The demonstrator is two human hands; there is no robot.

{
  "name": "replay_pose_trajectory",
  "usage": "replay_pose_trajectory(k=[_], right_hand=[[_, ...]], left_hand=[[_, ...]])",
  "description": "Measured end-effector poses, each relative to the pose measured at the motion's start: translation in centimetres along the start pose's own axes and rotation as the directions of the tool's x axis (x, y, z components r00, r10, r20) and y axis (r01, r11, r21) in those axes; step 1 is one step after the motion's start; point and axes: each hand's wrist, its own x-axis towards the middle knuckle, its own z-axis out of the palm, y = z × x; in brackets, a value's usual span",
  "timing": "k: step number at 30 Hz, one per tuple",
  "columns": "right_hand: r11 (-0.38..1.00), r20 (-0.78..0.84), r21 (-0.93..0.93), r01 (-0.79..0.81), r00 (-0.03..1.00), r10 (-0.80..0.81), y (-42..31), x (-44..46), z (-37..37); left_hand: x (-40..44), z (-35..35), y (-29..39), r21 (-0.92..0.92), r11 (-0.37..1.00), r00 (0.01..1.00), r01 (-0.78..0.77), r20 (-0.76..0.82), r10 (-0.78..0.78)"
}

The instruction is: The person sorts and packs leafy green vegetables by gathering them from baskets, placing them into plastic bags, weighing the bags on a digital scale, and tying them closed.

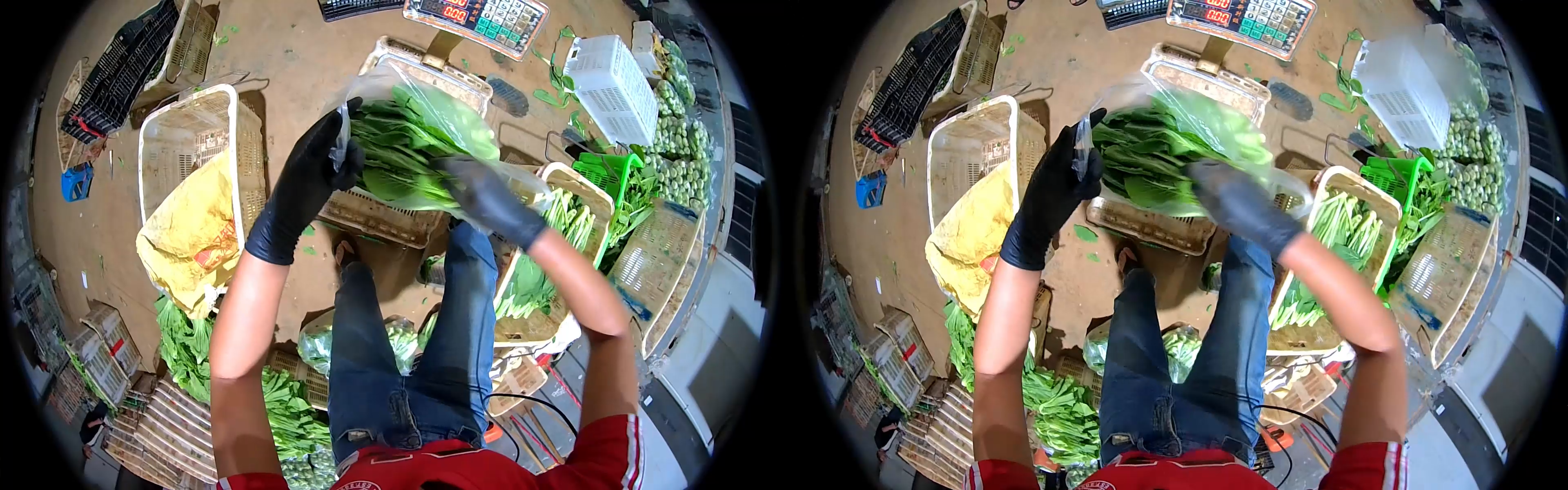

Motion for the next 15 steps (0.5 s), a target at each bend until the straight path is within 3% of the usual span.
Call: replay_pose_trajectory(k=[2, 3, 5, 7, 8, 9, 10, 11, 12, 13, 15], right_hand=[[0.978, -0.099, -0.195, 0.07, 0.991, -0.09, 0.0, 3.6, 3.9], [0.935, -0.131, -0.355, 0.012, 0.989, -0.063, 1.2, 5.1, 5.9], [0.901, -0.135, -0.432, -0.023, 0.99, -0.04, 4.9, 7.3, 9.3], [0.835, -0.14, -0.544, -0.081, 0.99, 0.006, 8.8, 9.3, 11.9], [0.858, -0.109, -0.5, -0.114, 0.992, 0.068, 10.0, 10.7, 12.1], [0.876, -0.065, -0.458, -0.148, 0.989, 0.133, 11.0, 11.7, 12.4], [0.89, -0.012, -0.416, -0.186, 0.98, 0.2, 11.6, 12.2, 12.7], [0.892, -0.097, -0.436, -0.121, 0.991, 0.087, 12.3, 11.8, 13.5], [0.885, -0.06, -0.455, -0.102, 0.995, 0.084, 12.9, 12.1, 13.8], [0.906, -0.095, -0.415, -0.087, 0.994, 0.052, 12.5, 11.2, 13.8], [0.943, -0.101, -0.324, -0.075, 0.994, 0.045, 11.0, 10.5, 12.6]], left_hand=[[-0.2, 0.4, 0.5, 0.1, 0.994, 0.999, -0.034, -0.02, 0.036], [-0.3, 0.4, 0.8, 0.171, 0.985, 0.999, -0.023, -0.031, 0.029], [-0.8, 0.4, 1.4, 0.12, 0.992, 0.997, -0.028, -0.068, 0.036], [-1.7, 1.2, 0.4, 0.013, 0.998, 0.988, 0.055, -0.149, -0.052], [-2.5, 2.0, -0.5, -0.076, 0.987, 0.967, 0.142, -0.202, -0.155], [-3.1, 2.6, -0.1, 0.101, 0.993, 0.996, -0.054, 0.072, 0.047], [-2.9, 2.1, -0.2, 0.099, 0.994, 0.998, -0.048, 0.049, 0.043], [-2.9, 1.4, -0.2, 0.093, 0.995, 0.999, -0.032, 0.031, 0.029], [-3.2, 0.7, -0.1, 0.086, 0.996, 1.0, -0.013, 0.012, 0.012], [-3.0, 0.0, 0.0, 0.032, 0.998, 0.989, -0.046, 0.144, 0.041], [-3.1, -0.1, -0.4, 0.121, 0.988, 0.993, -0.093, 0.084, 0.083]])
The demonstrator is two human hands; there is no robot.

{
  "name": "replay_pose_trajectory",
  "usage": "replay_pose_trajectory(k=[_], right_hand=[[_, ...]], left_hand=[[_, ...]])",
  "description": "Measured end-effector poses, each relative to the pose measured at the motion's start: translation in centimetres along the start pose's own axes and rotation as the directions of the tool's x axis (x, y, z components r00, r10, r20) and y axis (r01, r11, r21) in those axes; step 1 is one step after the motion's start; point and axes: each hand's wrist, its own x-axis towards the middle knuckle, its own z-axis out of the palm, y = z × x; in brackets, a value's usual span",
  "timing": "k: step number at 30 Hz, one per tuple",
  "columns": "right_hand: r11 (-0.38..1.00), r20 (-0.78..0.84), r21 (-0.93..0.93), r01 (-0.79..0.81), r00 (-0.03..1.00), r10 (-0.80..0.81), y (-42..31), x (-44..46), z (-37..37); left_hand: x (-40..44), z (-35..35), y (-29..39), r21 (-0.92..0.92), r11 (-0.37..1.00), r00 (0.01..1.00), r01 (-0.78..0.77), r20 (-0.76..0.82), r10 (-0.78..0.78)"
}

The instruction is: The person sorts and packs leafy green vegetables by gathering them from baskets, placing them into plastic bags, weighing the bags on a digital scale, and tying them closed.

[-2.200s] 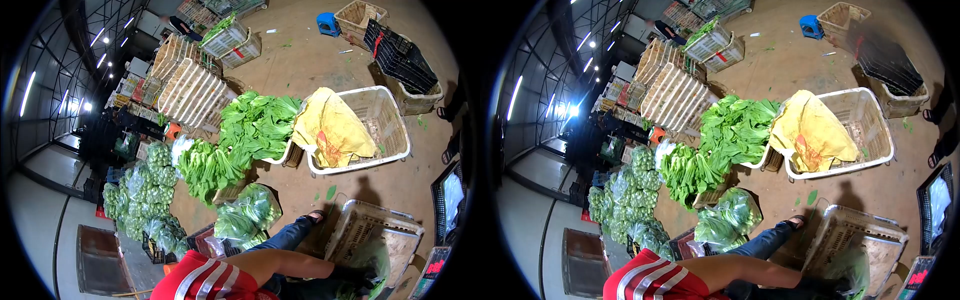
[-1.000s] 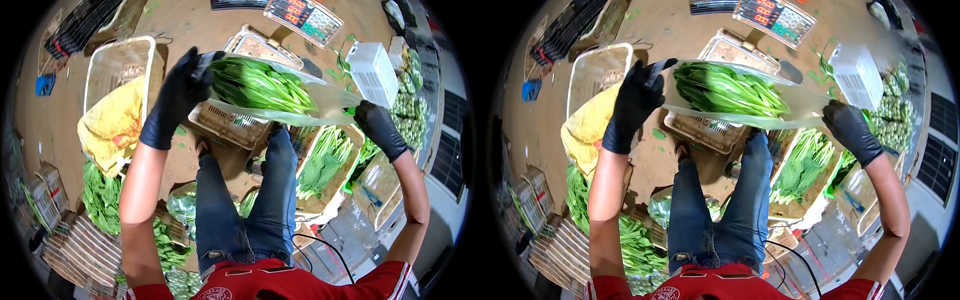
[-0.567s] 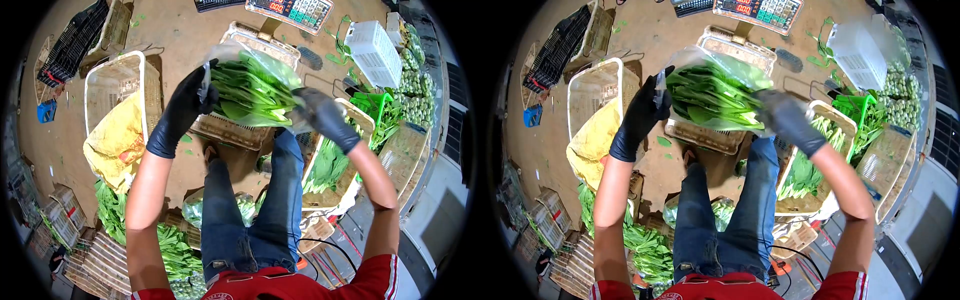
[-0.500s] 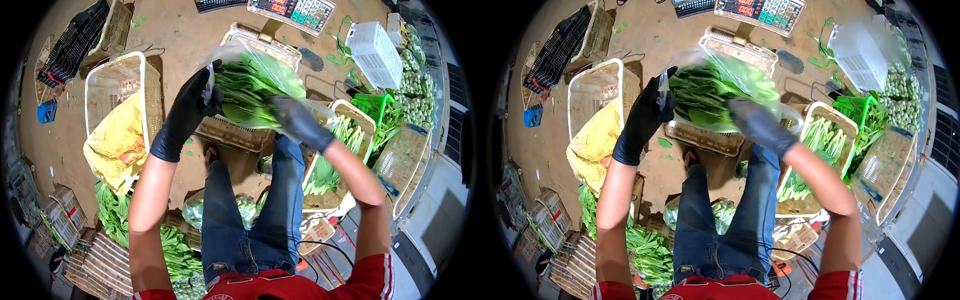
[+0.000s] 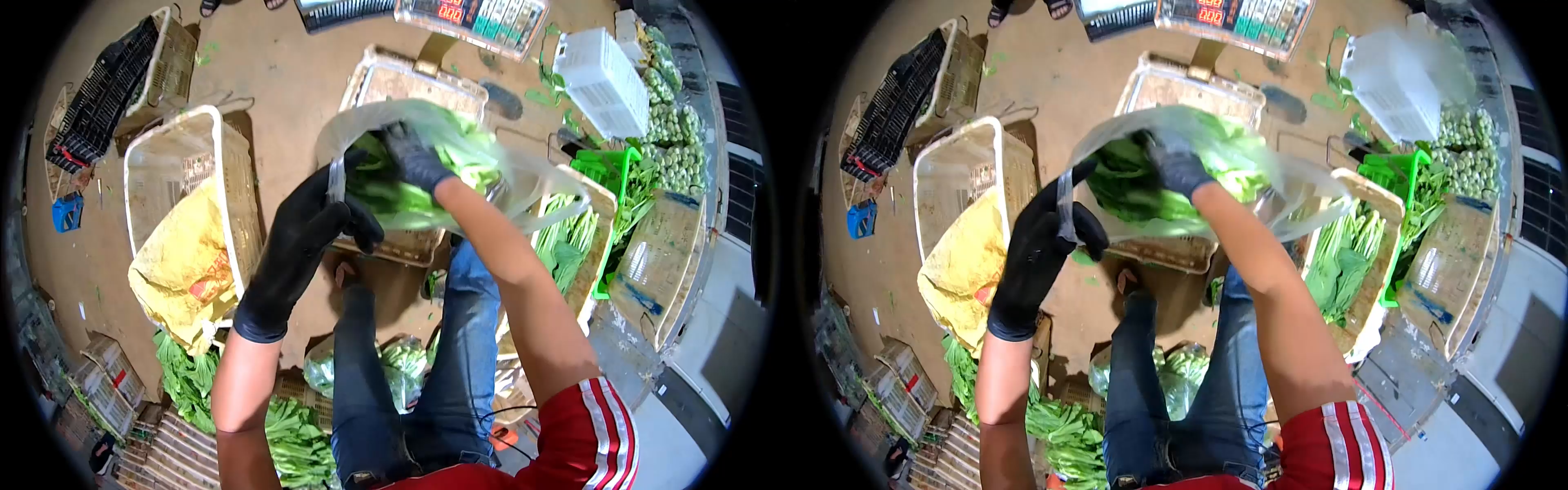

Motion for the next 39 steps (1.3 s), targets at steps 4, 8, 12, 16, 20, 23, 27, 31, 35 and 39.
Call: replay_pose_trajectory(k=[4, 8, 12, 16, 20, 23, 27, 31, 35, 39], right_hand=[[0.996, 0.078, 0.087, -0.002, 0.997, -0.004, -4.0, -1.9, -5.7], [0.994, -0.033, -0.032, 0.103, 0.994, -0.104, -8.1, -6.1, -9.3], [0.946, 0.112, 0.324, -0.017, 0.993, -0.021, -12.6, -14.8, -14.3], [0.898, -0.012, 0.436, -0.058, 0.997, 0.07, -13.0, -25.6, -15.2], [0.632, -0.018, 0.574, -0.521, 0.763, 0.646, -9.3, -38.6, -12.4], [0.54, 0.002, 0.292, -0.789, 0.565, 0.825, -7.0, -47.5, -10.5], [0.513, -0.13, 0.325, -0.794, 0.5, 0.856, -0.2, -54.2, -7.8], [0.348, -0.194, 0.443, -0.826, 0.291, 0.937, 16.2, -51.0, -6.9], [0.435, -0.355, 0.296, -0.85, 0.325, 0.876, 34.1, -43.3, -4.1], [0.146, -0.092, 0.011, -0.989, 0.144, 0.985, 41.0, -36.1, -3.0]], left_hand=[[-0.2, -1.7, -0.4, 0.134, 0.991, 1.0, 0.0, 0.004, -0.001], [-2.3, -3.5, -1.9, 0.36, 0.933, 1.0, 0.028, -0.024, -0.021], [-6.2, -5.2, -0.4, 0.664, 0.747, 0.988, 0.039, -0.137, 0.069], [-10.1, -5.0, -2.2, 0.437, 0.886, 0.918, 0.157, -0.395, 0.032], [-12.5, -2.6, -9.6, 0.345, 0.908, 0.946, 0.237, -0.294, -0.135], [-12.3, 3.2, -13.6, 0.378, 0.838, 0.918, 0.394, -0.121, -0.377], [-12.1, 9.3, -19.2, 0.549, 0.76, 0.86, 0.347, 0.137, -0.492], [-7.8, 14.3, -22.3, 0.669, 0.665, 0.762, 0.332, 0.225, -0.607], [-1.6, 19.0, -25.8, 0.507, 0.701, 0.755, 0.502, 0.138, -0.641], [2.7, 21.6, -28.7, 0.472, 0.606, 0.698, 0.641, -0.028, -0.716]])
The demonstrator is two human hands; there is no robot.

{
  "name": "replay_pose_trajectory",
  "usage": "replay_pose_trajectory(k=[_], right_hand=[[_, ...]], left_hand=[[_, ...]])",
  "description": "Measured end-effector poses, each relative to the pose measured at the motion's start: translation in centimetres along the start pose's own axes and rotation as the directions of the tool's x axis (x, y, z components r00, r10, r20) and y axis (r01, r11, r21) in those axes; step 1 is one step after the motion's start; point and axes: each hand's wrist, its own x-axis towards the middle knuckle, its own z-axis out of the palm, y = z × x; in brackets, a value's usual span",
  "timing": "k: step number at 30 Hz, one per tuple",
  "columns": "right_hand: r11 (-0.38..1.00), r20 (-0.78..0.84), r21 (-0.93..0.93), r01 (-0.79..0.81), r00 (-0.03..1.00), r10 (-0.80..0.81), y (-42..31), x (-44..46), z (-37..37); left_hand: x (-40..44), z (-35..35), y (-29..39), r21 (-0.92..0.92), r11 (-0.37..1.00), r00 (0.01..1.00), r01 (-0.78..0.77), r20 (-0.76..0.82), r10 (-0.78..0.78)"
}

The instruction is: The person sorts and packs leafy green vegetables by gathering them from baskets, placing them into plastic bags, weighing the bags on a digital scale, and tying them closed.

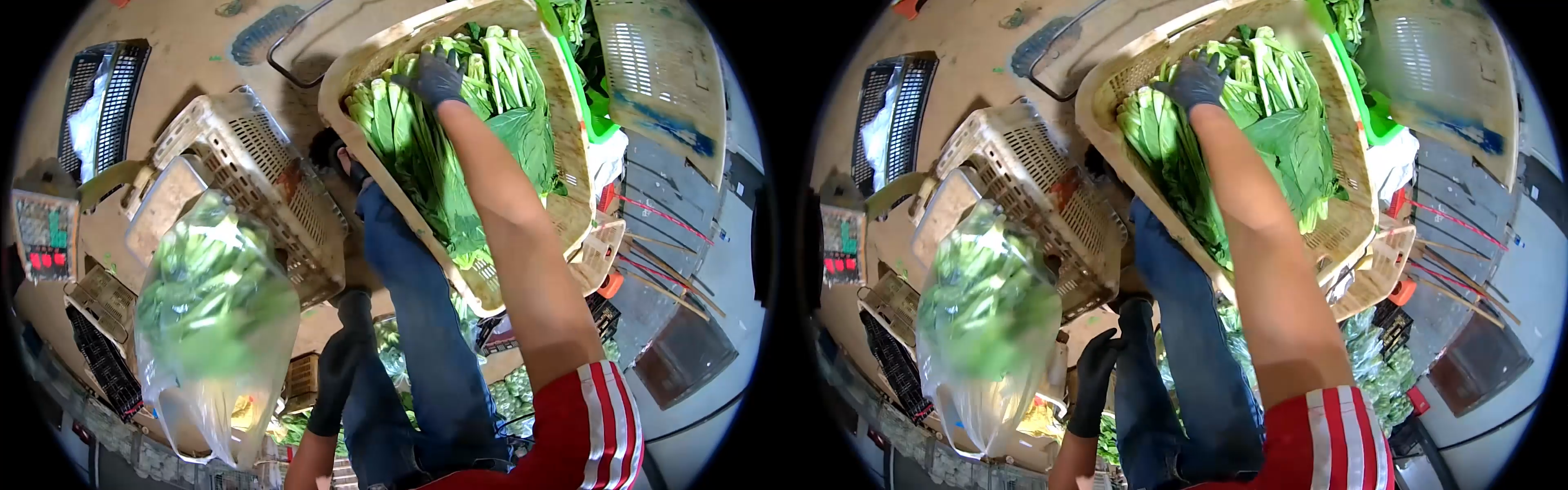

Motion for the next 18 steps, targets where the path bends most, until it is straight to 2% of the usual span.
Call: replay_pose_trajectory(k=[2, 4, 5, 6, 7, 8, 9, 10, 11, 12, 13, 14, 15, 16, 17, 18], right_hand=[[0.999, -0.196, 0.001, 0.047, 0.98, -0.046, 0.3, 0.0, 1.5], [0.949, -0.039, 0.314, 0.012, 0.999, 0.0, 2.2, -1.0, -1.0], [0.906, -0.306, 0.396, 0.151, 0.952, -0.025, 4.4, -2.3, -0.8], [0.734, -0.338, 0.653, 0.188, 0.939, 0.059, 6.6, -4.2, -2.5], [0.546, -0.141, 0.837, 0.031, 0.977, 0.16, 8.5, -6.4, -5.5], [0.571, -0.3, 0.802, 0.175, 0.945, 0.133, 12.7, -7.5, -6.1], [0.608, -0.392, 0.751, 0.258, 0.915, 0.095, 15.2, -9.6, -8.7], [0.566, -0.355, 0.789, 0.239, 0.93, 0.102, 17.5, -11.3, -11.2], [0.381, -0.344, 0.885, 0.266, 0.927, 0.152, 19.0, -12.9, -13.3], [0.277, -0.272, 0.937, 0.212, 0.941, 0.2, 19.2, -15.0, -16.3], [0.295, -0.27, 0.927, 0.23, 0.957, 0.104, 19.6, -17.4, -19.0], [0.253, -0.286, 0.934, 0.251, 0.952, 0.113, 16.9, -20.1, -22.3], [0.4, -0.286, 0.878, 0.262, 0.958, 0.0, 17.4, -22.5, -24.4], [0.395, -0.365, 0.834, 0.385, 0.922, -0.129, 16.6, -24.4, -25.7], [0.431, -0.308, 0.825, 0.366, 0.93, -0.201, 15.0, -26.9, -27.8], [0.421, -0.326, 0.804, 0.419, 0.904, -0.278, 13.9, -28.6, -29.0]], left_hand=[[1.5, 0.6, 0.7, 0.078, 0.997, 0.998, 0.028, -0.059, -0.024], [2.5, 1.4, 2.4, 0.052, 0.998, 0.999, -0.036, 0.001, 0.036], [2.8, 2.0, 3.7, 0.024, 0.997, 0.998, -0.068, 0.019, 0.068], [3.0, 2.8, 5.1, -0.008, 0.995, 0.994, -0.103, 0.039, 0.103], [3.1, 3.1, 6.2, 0.009, 0.992, 0.991, -0.123, 0.059, 0.122], [3.2, 3.5, 7.2, 0.028, 0.989, 0.986, -0.146, 0.083, 0.143], [3.1, 4.1, 7.9, -0.072, 0.981, 0.981, -0.179, 0.064, 0.184], [3.4, 4.0, 8.3, -0.131, 0.956, 0.953, -0.264, 0.12, 0.279], [3.5, 4.6, 9.5, -0.083, 0.953, 0.948, -0.292, 0.104, 0.3], [3.7, 5.3, 11.3, -0.033, 0.945, 0.941, -0.326, 0.089, 0.328], [3.8, 6.0, 13.2, 0.046, 0.941, 0.94, -0.335, 0.092, 0.329], [3.9, 7.1, 15.7, 0.23, 0.806, 0.838, -0.545, 0.165, 0.52], [4.1, 8.2, 17.5, 0.334, 0.648, 0.728, -0.684, 0.258, 0.635], [4.6, 10.1, 19.8, 0.277, 0.494, 0.566, -0.824, 0.361, 0.741], [4.6, 12.5, 22.3, 0.201, 0.322, 0.379, -0.925, 0.448, 0.81], [3.9, 14.9, 24.9, 0.115, 0.206, 0.235, -0.972, 0.554, 0.799]])
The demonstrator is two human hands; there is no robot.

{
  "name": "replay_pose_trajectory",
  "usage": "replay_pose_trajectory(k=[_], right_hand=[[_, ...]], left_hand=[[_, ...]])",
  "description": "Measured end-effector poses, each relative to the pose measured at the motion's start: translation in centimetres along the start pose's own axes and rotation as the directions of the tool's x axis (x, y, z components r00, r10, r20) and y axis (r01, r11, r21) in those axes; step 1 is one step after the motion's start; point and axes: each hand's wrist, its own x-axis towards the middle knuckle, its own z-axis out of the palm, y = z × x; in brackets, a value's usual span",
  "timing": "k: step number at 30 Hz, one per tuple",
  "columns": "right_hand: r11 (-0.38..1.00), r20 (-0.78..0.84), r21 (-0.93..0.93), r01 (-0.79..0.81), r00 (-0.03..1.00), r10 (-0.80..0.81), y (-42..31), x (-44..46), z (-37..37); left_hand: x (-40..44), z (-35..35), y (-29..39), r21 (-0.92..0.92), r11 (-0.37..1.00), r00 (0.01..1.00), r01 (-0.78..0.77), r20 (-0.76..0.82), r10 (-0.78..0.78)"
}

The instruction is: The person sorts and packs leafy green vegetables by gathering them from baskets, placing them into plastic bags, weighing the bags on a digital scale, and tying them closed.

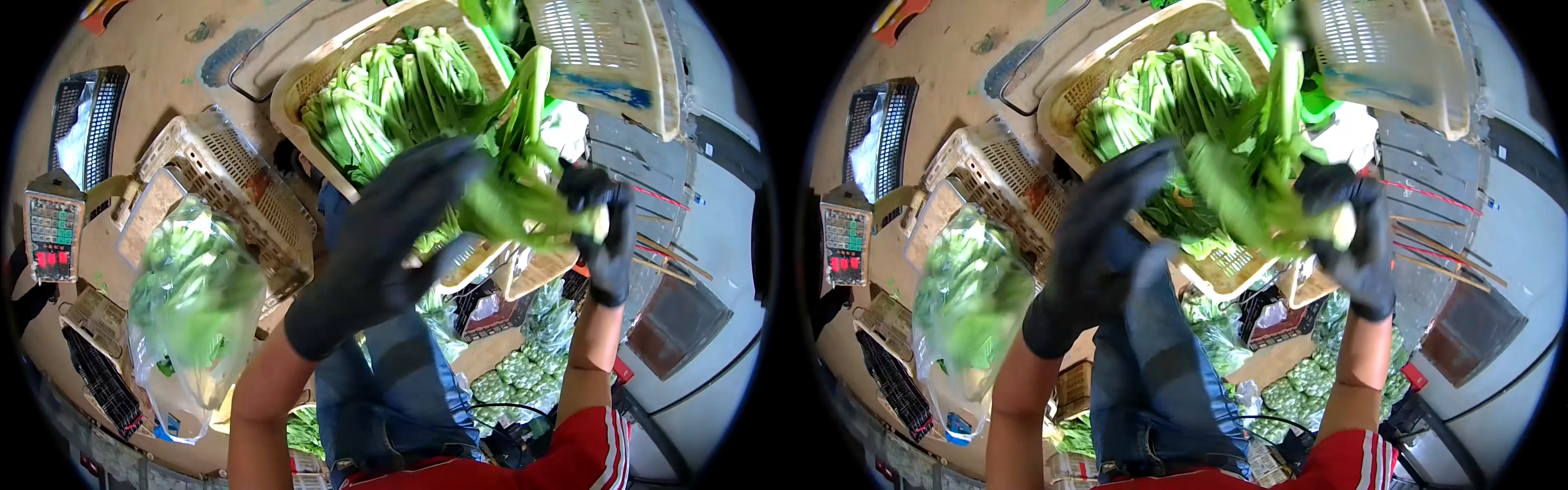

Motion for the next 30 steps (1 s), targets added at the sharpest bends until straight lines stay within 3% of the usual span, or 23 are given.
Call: replay_pose_trajectory(k=[2, 3, 4, 5, 6, 8, 9, 10, 12, 14, 15, 16, 18, 19, 20, 21, 22, 24, 25, 27, 28, 29, 30], right_hand=[[0.989, 0.157, 0.125, 0.075, 0.983, -0.094, -3.4, -0.3, 0.1], [0.984, 0.144, 0.16, 0.075, 0.985, -0.098, -4.3, -0.7, 0.3], [0.978, 0.136, 0.198, 0.069, 0.986, -0.097, -5.0, -1.0, 0.4], [0.987, 0.109, 0.161, 0.024, 0.993, -0.042, -5.0, -1.4, 0.4], [0.989, -0.071, 0.091, -0.12, 0.989, 0.127, -4.6, -3.0, 1.1], [0.956, -0.21, -0.09, -0.277, 0.944, 0.254, -1.7, -5.3, 2.7], [0.908, -0.206, -0.072, -0.412, 0.897, 0.391, -1.0, -6.7, 3.5], [0.881, -0.204, 0.136, -0.453, 0.857, 0.472, 0.6, -8.5, 4.5], [0.757, -0.135, 0.201, -0.621, 0.748, 0.65, 2.4, -11.2, 5.1], [0.822, -0.09, 0.025, -0.569, 0.817, 0.569, 2.7, -11.5, 5.4], [0.87, 0.039, -0.329, -0.368, 0.915, 0.402, 2.3, -10.2, 4.6], [0.85, 0.167, -0.471, -0.235, 0.922, 0.348, 1.0, -8.3, 4.0], [0.786, 0.592, -0.57, 0.239, 0.783, 0.191, 1.8, -5.8, 0.9], [0.765, 0.658, -0.57, 0.298, 0.723, 0.209, 2.8, -4.9, -0.6], [0.697, 0.677, -0.624, 0.353, 0.689, 0.257, 3.8, -3.4, -2.3], [0.565, 0.636, -0.709, 0.422, 0.73, 0.252, 5.0, -0.2, -4.7], [0.39, 0.562, -0.795, 0.464, 0.806, 0.188, 5.9, 3.8, -7.3], [0.049, 0.391, -0.915, 0.401, 0.91, -0.135, 6.8, 12.4, -12.1], [0.017, 0.316, -0.944, 0.33, 0.916, -0.246, 7.9, 15.7, -12.4], [0.192, 0.225, -0.948, 0.253, 0.961, -0.159, 13.1, 19.5, -8.9], [0.351, 0.171, -0.923, 0.158, 0.985, 0.006, 16.7, 19.0, -3.8], [0.471, 0.112, -0.882, 0.019, 0.979, 0.17, 20.2, 18.5, 1.2], [0.616, 0.067, -0.774, -0.146, 0.949, 0.309, 22.5, 18.1, 8.5]], left_hand=[[3.1, 3.7, 1.6, -0.054, 0.996, 0.984, -0.069, 0.161, 0.077], [4.1, 4.8, 2.6, -0.071, 0.997, 0.914, 0.03, 0.405, 0.001], [3.6, 6.8, 2.5, -0.323, 0.935, 0.918, 0.144, 0.396, -0.005], [2.9, 8.1, 2.3, -0.324, 0.936, 0.944, 0.139, 0.328, -0.027], [2.1, 9.2, 1.9, -0.326, 0.935, 0.964, 0.139, 0.262, -0.052], [-0.7, 11.3, 0.8, -0.332, 0.92, 0.96, 0.209, 0.249, -0.128], [-2.4, 12.4, -0.2, -0.282, 0.934, 0.961, 0.219, 0.227, -0.157], [-4.1, 13.2, -0.8, -0.279, 0.911, 0.949, 0.302, 0.176, -0.261], [-6.5, 13.8, -2.4, -0.25, 0.881, 0.912, 0.402, 0.197, -0.361], [-7.5, 12.9, -2.8, -0.207, 0.922, 0.942, 0.326, 0.157, -0.298], [-7.9, 12.7, -2.9, -0.21, 0.923, 0.943, 0.322, 0.155, -0.294], [-8.0, 12.4, -3.3, -0.21, 0.928, 0.948, 0.308, 0.151, -0.281], [-8.6, 11.2, -3.2, -0.303, 0.891, 0.937, 0.339, 0.19, -0.292], [-8.5, 10.0, -2.8, -0.349, 0.854, 0.916, 0.386, 0.253, -0.311], [-8.5, 9.0, -2.7, -0.388, 0.814, 0.892, 0.432, 0.316, -0.323], [-8.8, 8.4, -3.0, -0.364, 0.82, 0.888, 0.441, 0.311, -0.339], [-9.2, 7.8, -3.2, -0.469, 0.751, 0.886, 0.464, 0.26, -0.385], [-10.6, 6.7, -2.8, -0.665, 0.581, 0.854, 0.469, 0.174, -0.491], [-11.5, 6.3, -1.9, -0.723, 0.547, 0.851, 0.422, 0.109, -0.514], [-12.9, 5.9, -1.6, -0.774, 0.522, 0.866, 0.357, 0.065, -0.496], [-13.5, 5.7, -2.0, -0.774, 0.532, 0.888, 0.344, 0.084, -0.451], [-13.6, 4.4, -1.0, -0.805, 0.474, 0.87, 0.356, 0.101, -0.482], [-15.8, 4.4, -0.4, -0.886, 0.301, 0.838, 0.354, 0.158, -0.522]])
